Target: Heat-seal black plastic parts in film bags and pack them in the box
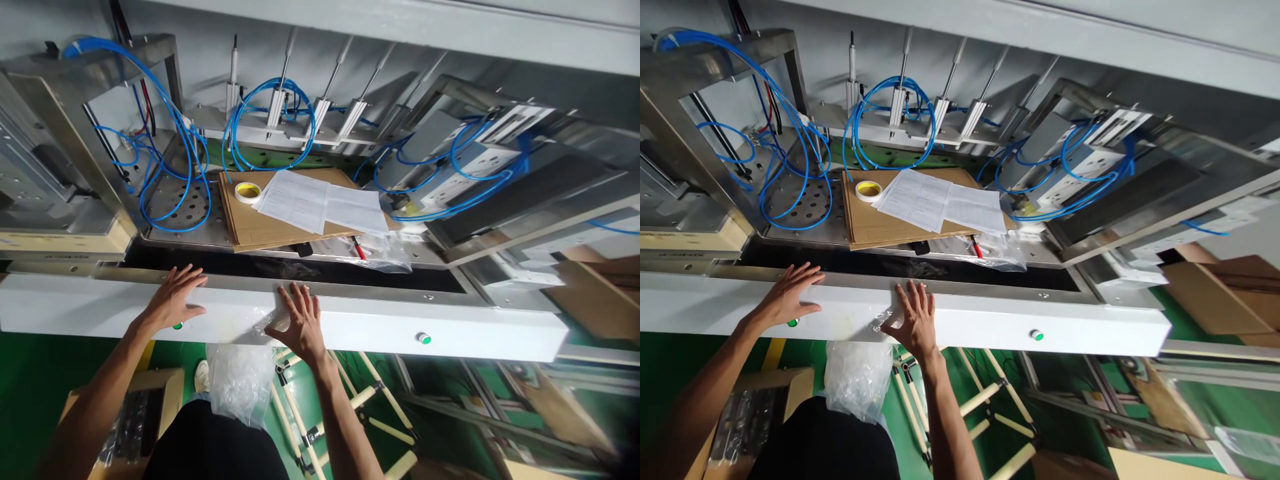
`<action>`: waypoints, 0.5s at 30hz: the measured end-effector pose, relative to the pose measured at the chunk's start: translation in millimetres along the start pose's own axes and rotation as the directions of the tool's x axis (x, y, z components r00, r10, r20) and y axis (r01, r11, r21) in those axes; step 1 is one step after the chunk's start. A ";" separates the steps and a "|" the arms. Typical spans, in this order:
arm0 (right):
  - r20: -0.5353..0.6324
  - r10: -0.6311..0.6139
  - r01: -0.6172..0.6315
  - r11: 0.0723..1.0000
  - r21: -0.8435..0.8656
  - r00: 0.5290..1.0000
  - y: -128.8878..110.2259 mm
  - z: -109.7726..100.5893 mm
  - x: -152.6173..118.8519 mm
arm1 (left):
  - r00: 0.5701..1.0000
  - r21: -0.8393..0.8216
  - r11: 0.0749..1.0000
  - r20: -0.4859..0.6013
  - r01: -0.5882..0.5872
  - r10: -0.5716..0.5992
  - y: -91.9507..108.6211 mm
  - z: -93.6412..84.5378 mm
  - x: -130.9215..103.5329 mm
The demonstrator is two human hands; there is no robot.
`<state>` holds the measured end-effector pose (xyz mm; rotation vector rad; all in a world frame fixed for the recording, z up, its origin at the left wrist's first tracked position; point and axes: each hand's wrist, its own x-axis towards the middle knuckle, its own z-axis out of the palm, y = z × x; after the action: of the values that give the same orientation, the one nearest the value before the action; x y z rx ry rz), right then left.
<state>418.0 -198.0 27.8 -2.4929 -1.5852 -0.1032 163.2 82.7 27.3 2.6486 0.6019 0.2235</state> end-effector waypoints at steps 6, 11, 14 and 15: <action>0.010 0.028 -0.028 0.999 0.043 1.000 -6.8 -2.9 1.8 | 0.999 -0.030 0.999 0.019 0.026 -0.026 -14.0 1.6 -3.3; 0.021 0.061 -0.062 0.992 0.108 0.998 -8.3 -9.1 1.5 | 1.000 -0.044 0.999 -0.018 0.003 -0.004 -26.9 4.0 -11.7; 0.007 0.096 -0.096 0.982 0.163 0.995 -17.0 -12.5 -6.8 | 0.988 -0.074 0.995 -0.144 -0.063 0.052 -25.2 3.1 -22.6; -0.004 0.106 -0.103 0.977 0.185 0.994 -21.7 -13.0 -11.2 | 0.976 -0.098 0.992 -0.207 -0.084 0.063 -24.7 3.7 -28.5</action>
<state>394.1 -201.5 41.3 -2.4198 -1.3861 0.0391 129.3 89.0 11.6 2.5652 0.5395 0.5393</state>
